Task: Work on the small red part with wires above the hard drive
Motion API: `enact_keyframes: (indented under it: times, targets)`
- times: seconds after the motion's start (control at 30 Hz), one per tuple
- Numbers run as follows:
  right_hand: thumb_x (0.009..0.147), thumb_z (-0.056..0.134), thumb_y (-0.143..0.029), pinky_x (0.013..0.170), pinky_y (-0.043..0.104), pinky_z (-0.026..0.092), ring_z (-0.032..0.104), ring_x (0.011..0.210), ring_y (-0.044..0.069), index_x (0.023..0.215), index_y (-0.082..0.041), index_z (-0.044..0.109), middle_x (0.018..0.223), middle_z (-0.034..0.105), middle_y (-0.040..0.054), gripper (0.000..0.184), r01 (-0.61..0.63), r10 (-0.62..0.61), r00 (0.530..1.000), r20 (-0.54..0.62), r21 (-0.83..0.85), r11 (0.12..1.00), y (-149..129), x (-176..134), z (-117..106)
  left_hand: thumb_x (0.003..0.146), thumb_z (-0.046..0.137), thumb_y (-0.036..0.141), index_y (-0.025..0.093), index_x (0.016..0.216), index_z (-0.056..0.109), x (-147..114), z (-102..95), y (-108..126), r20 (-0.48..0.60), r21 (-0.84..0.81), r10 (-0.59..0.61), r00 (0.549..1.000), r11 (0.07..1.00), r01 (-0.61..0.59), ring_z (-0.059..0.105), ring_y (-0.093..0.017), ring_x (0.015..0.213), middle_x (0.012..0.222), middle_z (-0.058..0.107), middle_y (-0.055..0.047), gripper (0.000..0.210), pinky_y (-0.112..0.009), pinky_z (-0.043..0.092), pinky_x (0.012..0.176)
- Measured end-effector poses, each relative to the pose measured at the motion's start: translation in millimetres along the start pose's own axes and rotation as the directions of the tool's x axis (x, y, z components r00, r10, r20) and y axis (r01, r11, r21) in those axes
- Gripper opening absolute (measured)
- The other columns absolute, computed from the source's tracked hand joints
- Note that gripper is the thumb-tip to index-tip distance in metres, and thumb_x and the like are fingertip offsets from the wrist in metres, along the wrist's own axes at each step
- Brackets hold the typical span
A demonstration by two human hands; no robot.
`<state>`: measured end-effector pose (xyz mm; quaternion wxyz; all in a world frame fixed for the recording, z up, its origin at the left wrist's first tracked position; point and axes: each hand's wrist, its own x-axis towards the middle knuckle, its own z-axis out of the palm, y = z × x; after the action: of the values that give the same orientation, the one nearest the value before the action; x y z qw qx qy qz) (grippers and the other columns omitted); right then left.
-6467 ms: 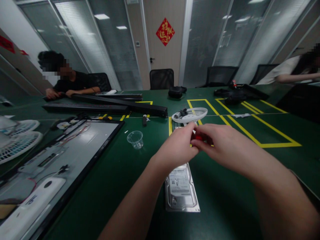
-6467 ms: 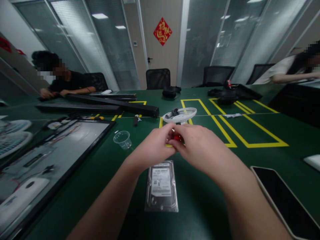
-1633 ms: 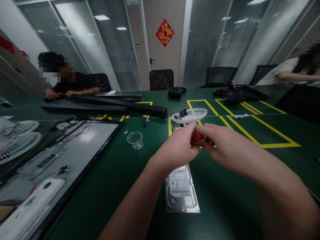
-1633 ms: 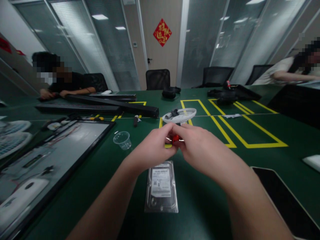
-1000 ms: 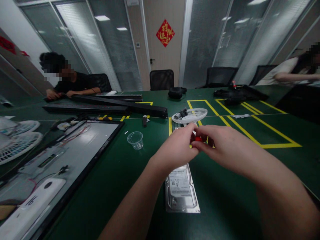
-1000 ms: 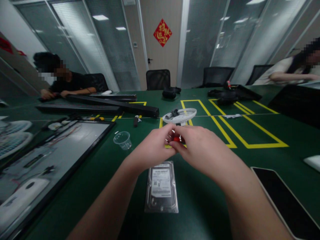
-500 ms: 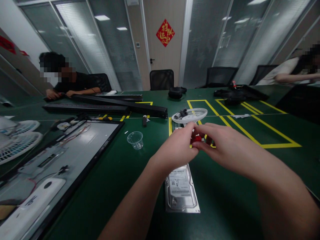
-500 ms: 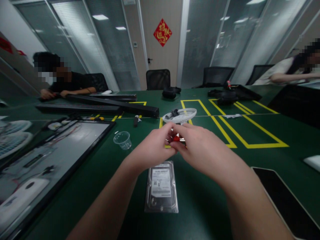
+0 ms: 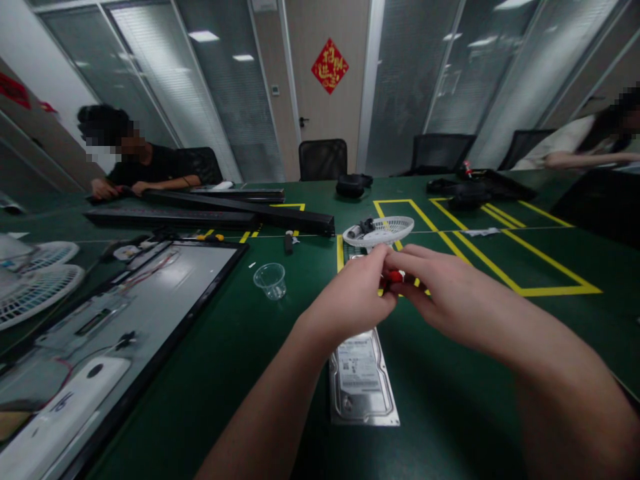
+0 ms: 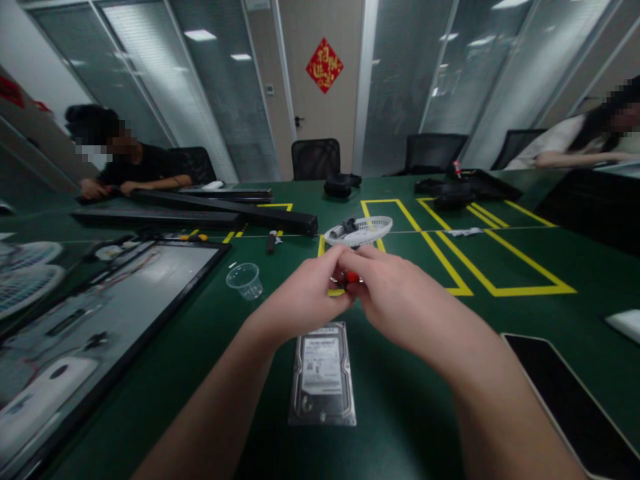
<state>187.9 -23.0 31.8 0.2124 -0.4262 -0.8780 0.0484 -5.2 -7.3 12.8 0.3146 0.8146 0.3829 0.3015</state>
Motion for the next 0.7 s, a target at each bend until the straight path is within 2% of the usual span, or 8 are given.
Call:
enact_keyframes:
  times: [0.1, 0.2, 0.3, 0.4, 0.47, 0.53, 0.6, 0.7]
  targets:
    - [0.096, 0.057, -0.004, 0.080, 0.034, 0.052, 0.073, 0.095, 0.023, 0.104, -0.022, 0.075, 0.115, 0.079, 0.0095, 0.026, 0.022, -0.022, 1.000, -0.014, -0.010, 1.000, 1.4, 0.9, 1.3, 0.086, 0.065, 0.008, 0.021, 0.122, 0.061, 0.0, -0.2, 0.0, -0.002, 0.008, 0.012, 1.000, 1.000, -0.012, 0.074, -0.028, 0.110, 0.119, 0.077, -0.010, 0.038, -0.039, 0.059, 0.092]
    - [0.103, 0.064, -0.023, 0.070, 0.036, 0.049, 0.071, 0.082, 0.025, 0.110, -0.021, 0.076, 0.103, 0.081, 0.0105, 0.014, -0.097, 0.099, 0.995, 0.012, -0.094, 0.991, 1.4, 1.0, 3.0, 0.084, 0.068, 0.010, 0.021, 0.112, 0.060, 0.3, 0.1, 0.1, 0.003, 0.022, 0.004, 1.000, 1.000, -0.004, 0.073, -0.027, 0.103, 0.114, 0.077, -0.009, 0.031, -0.038, 0.057, 0.084]
    - [0.104, 0.068, -0.033, 0.067, 0.037, 0.047, 0.070, 0.076, 0.025, 0.116, -0.020, 0.077, 0.100, 0.081, 0.0107, 0.020, -0.165, 0.170, 0.985, 0.024, -0.130, 0.978, -0.4, 0.0, 2.6, 0.084, 0.065, 0.008, 0.022, 0.108, 0.059, -0.1, 0.2, 0.3, 0.002, 0.026, 0.002, 1.000, 1.000, -0.002, 0.072, -0.026, 0.097, 0.108, 0.076, -0.007, 0.028, -0.037, 0.056, 0.080]
    - [0.101, 0.065, -0.018, 0.075, 0.036, 0.050, 0.073, 0.089, 0.026, 0.118, -0.022, 0.075, 0.113, 0.080, 0.0102, 0.020, -0.071, 0.071, 0.997, 0.008, -0.059, 0.996, -1.6, -1.1, 0.4, 0.086, 0.064, 0.008, 0.021, 0.110, 0.060, -0.7, 0.0, 0.9, -0.004, 0.024, -0.002, 1.000, 1.000, 0.002, 0.073, -0.027, 0.103, 0.112, 0.076, -0.009, 0.028, -0.039, 0.057, 0.086]
    - [0.097, 0.058, -0.005, 0.079, 0.035, 0.052, 0.074, 0.096, 0.024, 0.113, -0.023, 0.074, 0.120, 0.079, 0.0098, 0.028, 0.014, -0.014, 1.000, 0.000, -0.005, 1.000, -1.2, -1.1, -0.8, 0.086, 0.065, 0.007, 0.022, 0.115, 0.061, -0.8, -0.1, 1.1, -0.007, 0.016, 0.002, 1.000, 1.000, -0.002, 0.073, -0.027, 0.106, 0.114, 0.077, -0.009, 0.032, -0.040, 0.058, 0.090]
    - [0.094, 0.056, -0.002, 0.080, 0.034, 0.051, 0.074, 0.097, 0.024, 0.109, -0.022, 0.074, 0.119, 0.078, 0.0098, 0.031, 0.032, -0.032, 0.999, -0.002, 0.001, 0.999, -0.4, -0.4, -1.0, 0.085, 0.065, 0.007, 0.022, 0.116, 0.061, -0.4, 0.0, 1.0, -0.010, 0.020, 0.005, 1.000, 1.000, -0.005, 0.073, -0.027, 0.107, 0.116, 0.077, -0.009, 0.035, -0.040, 0.058, 0.090]
    - [0.097, 0.060, -0.007, 0.077, 0.035, 0.051, 0.073, 0.094, 0.025, 0.112, -0.022, 0.075, 0.114, 0.079, 0.0097, 0.026, -0.030, 0.030, 0.999, 0.011, -0.028, 0.999, 0.1, 0.6, -0.4, 0.084, 0.069, 0.010, 0.021, 0.114, 0.061, 0.3, 0.3, 0.8, -0.007, 0.035, 0.009, 1.000, 0.999, -0.008, 0.073, -0.028, 0.107, 0.117, 0.076, -0.010, 0.033, -0.040, 0.059, 0.089]
    - [0.103, 0.066, -0.026, 0.073, 0.038, 0.050, 0.073, 0.086, 0.027, 0.117, -0.021, 0.077, 0.106, 0.081, 0.0105, 0.018, -0.152, 0.156, 0.987, 0.040, -0.087, 0.985, -0.6, 1.0, 0.5, 0.084, 0.069, 0.012, 0.020, 0.110, 0.061, 0.7, 0.2, 0.7, -0.005, 0.051, 0.010, 1.000, 0.999, -0.010, 0.072, -0.029, 0.105, 0.117, 0.076, -0.011, 0.029, -0.041, 0.058, 0.087]
